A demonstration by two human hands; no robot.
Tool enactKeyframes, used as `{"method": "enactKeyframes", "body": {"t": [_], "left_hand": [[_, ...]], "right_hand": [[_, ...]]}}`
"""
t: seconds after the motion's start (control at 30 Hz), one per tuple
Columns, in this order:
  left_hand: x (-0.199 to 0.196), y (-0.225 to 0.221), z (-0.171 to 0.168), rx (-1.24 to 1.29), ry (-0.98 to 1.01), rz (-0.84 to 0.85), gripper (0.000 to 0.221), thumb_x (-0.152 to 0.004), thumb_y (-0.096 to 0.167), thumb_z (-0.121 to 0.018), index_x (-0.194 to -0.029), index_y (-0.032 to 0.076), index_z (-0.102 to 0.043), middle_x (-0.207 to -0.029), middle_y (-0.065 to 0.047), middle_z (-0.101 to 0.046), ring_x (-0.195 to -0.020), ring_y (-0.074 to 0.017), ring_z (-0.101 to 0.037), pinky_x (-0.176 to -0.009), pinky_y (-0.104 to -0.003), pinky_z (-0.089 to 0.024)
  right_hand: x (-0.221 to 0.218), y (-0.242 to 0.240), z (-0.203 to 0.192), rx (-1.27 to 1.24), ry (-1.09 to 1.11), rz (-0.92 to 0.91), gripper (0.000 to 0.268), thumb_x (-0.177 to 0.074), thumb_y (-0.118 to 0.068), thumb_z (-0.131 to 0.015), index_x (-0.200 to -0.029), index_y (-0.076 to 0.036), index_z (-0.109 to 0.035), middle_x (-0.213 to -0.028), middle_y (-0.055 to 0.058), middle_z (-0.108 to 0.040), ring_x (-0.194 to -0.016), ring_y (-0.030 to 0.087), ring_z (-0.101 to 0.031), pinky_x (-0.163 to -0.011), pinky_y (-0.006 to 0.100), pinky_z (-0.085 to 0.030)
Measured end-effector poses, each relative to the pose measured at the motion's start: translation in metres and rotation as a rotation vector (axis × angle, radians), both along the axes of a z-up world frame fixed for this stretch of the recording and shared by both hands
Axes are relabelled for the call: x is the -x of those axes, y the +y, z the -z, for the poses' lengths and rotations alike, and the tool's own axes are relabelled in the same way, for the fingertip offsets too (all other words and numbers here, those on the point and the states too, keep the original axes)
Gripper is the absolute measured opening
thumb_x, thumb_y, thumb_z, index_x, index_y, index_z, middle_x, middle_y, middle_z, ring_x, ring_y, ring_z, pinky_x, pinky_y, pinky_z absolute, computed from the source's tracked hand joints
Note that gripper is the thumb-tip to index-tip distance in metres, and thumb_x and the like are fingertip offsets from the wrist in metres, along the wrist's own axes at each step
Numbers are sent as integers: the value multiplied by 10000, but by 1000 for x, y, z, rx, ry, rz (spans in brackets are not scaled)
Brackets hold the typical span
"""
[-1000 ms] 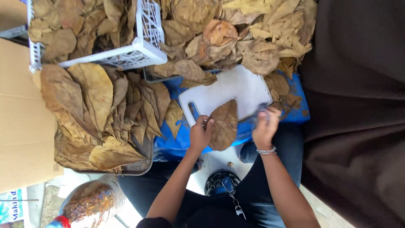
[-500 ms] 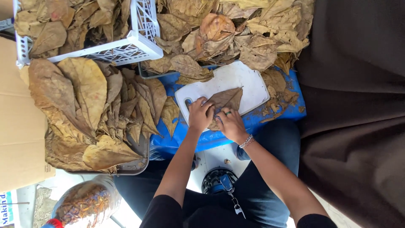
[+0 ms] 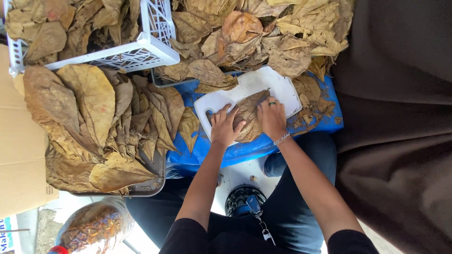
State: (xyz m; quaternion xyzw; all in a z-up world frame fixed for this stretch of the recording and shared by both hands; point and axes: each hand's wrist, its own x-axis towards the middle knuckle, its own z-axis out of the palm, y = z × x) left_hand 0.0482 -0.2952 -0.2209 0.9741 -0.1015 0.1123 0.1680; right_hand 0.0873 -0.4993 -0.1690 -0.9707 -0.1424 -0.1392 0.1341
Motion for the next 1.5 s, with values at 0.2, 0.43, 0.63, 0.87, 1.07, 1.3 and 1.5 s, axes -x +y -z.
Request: {"method": "enactKeyframes", "body": {"t": [0.2, 0.43, 0.63, 0.87, 1.07, 1.3, 1.5], "left_hand": [[-3, 3, 4, 7, -5, 26, 678, -902, 616, -650, -1473, 282, -501, -1519, -28, -376, -1287, -225, -380, -1088, -453, -300], [-1, 1, 0, 26, -2, 40, 724, -917, 688, -601, -1507, 288, -475, -1531, -33, -348, -1283, -225, -351, -1084, -457, -278], [2, 1, 6, -18, 64, 62, 763, -934, 641, -597, -1551, 230, -415, -1557, -61, -294, -1304, -234, -315, -1103, -467, -272], [1, 2, -2, -17, -21, 65, 776, -943, 663, -575, -1544, 187, -451, -1525, -68, -348, -1289, -225, -334, -1098, -454, -291], [-5, 3, 6, -38, 5, 82, 785, -940, 599, -615, -1564, 169, -408, -1539, -76, -318, -1316, -222, -315, -1117, -459, -285], [-1, 3, -5, 7, 37, 90, 695, -1032, 609, -461, -1565, 164, -425, -1533, -63, -337, -1319, -214, -318, -1132, -455, -271], [-3, 2, -5, 27, 43, 77, 583, -1073, 499, -457, -1551, 166, -430, -1534, -46, -312, -1320, -200, -309, -1138, -448, -274]], "right_hand": [[33, 27, 14, -31, -3, -254, 191, -937, -296, -621, -860, -123, -597, -966, 124, -589, -812, 338, -580, -681, 465, -437], [-12, -13, 21, 78, -32, 53, 233, -1000, -326, -577, -935, -104, -604, -1032, 136, -582, -928, 339, -581, -781, 453, -435], [27, 21, -6, -76, 106, -253, 203, -872, -277, -712, -917, -87, -657, -1016, 165, -642, -941, 389, -631, -803, 498, -496], [-4, 11, -9, -6, 18, -32, 176, -968, -200, -632, -954, -25, -621, -998, 165, -593, -839, 343, -604, -735, 459, -462], [8, 40, -13, -144, -35, -220, 146, -948, -193, -701, -930, -55, -657, -1063, 183, -622, -899, 393, -624, -749, 480, -490], [-18, 20, -3, -48, -11, 9, 215, -993, -288, -657, -919, -87, -637, -1114, 126, -641, -931, 364, -596, -796, 463, -435], [21, 37, -21, -205, 8, -206, 162, -916, -207, -681, -997, -66, -677, -1126, 171, -613, -975, 408, -602, -813, 493, -479]]}}
